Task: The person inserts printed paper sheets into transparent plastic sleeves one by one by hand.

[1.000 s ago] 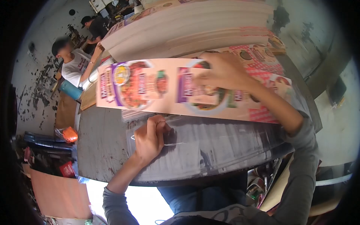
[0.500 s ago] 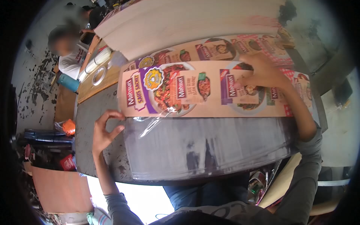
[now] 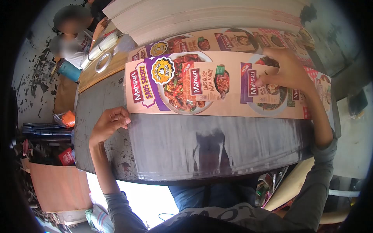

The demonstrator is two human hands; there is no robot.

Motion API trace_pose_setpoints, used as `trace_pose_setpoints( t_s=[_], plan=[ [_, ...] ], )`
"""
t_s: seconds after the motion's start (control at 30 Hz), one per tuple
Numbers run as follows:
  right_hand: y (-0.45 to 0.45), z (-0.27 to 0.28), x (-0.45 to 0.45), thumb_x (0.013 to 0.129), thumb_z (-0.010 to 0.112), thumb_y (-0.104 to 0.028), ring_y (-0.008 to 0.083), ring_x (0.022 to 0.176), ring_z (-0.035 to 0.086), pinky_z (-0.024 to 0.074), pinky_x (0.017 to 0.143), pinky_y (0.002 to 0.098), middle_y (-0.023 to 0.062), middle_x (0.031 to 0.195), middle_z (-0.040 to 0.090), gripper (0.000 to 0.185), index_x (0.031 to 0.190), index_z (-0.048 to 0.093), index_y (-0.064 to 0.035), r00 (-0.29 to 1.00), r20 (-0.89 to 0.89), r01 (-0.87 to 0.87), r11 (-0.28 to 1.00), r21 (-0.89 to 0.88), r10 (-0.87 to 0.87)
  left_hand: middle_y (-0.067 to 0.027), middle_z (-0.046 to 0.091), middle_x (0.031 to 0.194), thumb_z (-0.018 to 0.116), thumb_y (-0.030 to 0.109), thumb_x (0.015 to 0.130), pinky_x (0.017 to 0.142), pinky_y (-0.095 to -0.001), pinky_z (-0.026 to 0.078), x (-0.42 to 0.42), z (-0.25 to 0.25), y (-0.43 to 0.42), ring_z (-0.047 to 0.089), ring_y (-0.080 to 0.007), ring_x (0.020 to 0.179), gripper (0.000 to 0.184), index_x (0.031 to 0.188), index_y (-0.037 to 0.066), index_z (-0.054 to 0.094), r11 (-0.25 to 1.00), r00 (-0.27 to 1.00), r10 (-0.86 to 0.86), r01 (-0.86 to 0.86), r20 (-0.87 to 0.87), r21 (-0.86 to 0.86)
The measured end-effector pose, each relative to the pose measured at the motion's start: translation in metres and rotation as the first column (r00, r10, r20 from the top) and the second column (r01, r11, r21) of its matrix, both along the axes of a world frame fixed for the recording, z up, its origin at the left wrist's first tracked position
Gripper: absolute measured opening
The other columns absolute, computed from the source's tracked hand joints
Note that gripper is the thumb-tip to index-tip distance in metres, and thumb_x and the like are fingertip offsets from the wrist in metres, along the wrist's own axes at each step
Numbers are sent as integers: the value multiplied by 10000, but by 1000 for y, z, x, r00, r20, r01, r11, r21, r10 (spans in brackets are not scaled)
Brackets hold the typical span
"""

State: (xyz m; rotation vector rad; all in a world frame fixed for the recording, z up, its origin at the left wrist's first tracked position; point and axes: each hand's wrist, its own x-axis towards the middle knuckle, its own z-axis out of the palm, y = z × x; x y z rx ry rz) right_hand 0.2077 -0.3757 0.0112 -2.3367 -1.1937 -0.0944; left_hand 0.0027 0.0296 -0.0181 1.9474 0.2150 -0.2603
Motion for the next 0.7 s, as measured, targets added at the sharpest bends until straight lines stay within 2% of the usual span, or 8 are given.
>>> trace_pose_setpoints(
  t_s=[0.13, 0.23, 0.3, 0.53, 0.6, 0.7],
  plan=[
    [-3, 0, 1, 520, 808, -255, 242, 711, 556, 419, 677, 321, 136, 771, 587, 543, 955, 599, -5, 1000, 17, -8, 1000, -6, 8, -24, 573, 722, 668, 95, 794, 624, -240, 469, -1, 0, 2, 537, -90, 682, 145, 815, -25, 589, 1000, 1000, -21, 21, 0, 5],
    [-7, -2, 7, 523, 807, -255, 201, 678, 536, 410, 650, 312, 116, 738, 569, 517, 919, 591, 0, 999, -39, -8, 999, 41, 9, -43, 595, 737, 664, 89, 796, 625, -241, 478, -2, 3, 2, 558, -96, 679, 138, 824, -31, 601, 999, 1000, 10, -9, -30, 42],
    [-6, 4, 6, 495, 772, -208, 133, 683, 503, 404, 649, 271, 94, 710, 543, 443, 812, 549, 7, 993, -91, 74, 997, -34, -77, -52, 609, 749, 658, 82, 799, 623, -236, 481, -3, 4, 2, 573, -102, 671, 126, 838, -29, 614, 1000, 1000, 10, -10, -26, 19],
    [-10, 0, 13, 488, 769, -216, 137, 640, 494, 403, 630, 276, 92, 670, 544, 440, 790, 534, 1, 994, -74, 74, 994, -76, -80, -41, 606, 743, 648, 83, 807, 619, -226, 471, -3, 4, 0, 564, -94, 659, 122, 836, -30, 612, 1000, 999, -1, 1, -38, 5],
    [-8, -1, 10, 494, 771, -248, 156, 610, 497, 402, 617, 286, 92, 654, 543, 453, 794, 535, -5, 998, -37, 47, 998, 51, -45, -32, 596, 729, 638, 90, 816, 623, -223, 459, -2, 3, -4, 554, -86, 659, 123, 822, -28, 604, 999, 999, 28, -26, 42, -48],
    [-11, 2, 11, 499, 772, -281, 181, 594, 506, 401, 606, 292, 105, 648, 542, 462, 794, 543, -10, 999, 2, 32, 999, 14, -32, -29, 589, 722, 631, 99, 823, 631, -224, 450, 1, -1, -7, 547, -82, 663, 129, 814, -25, 595, 997, 996, 77, -76, 46, -23]
  ],
)
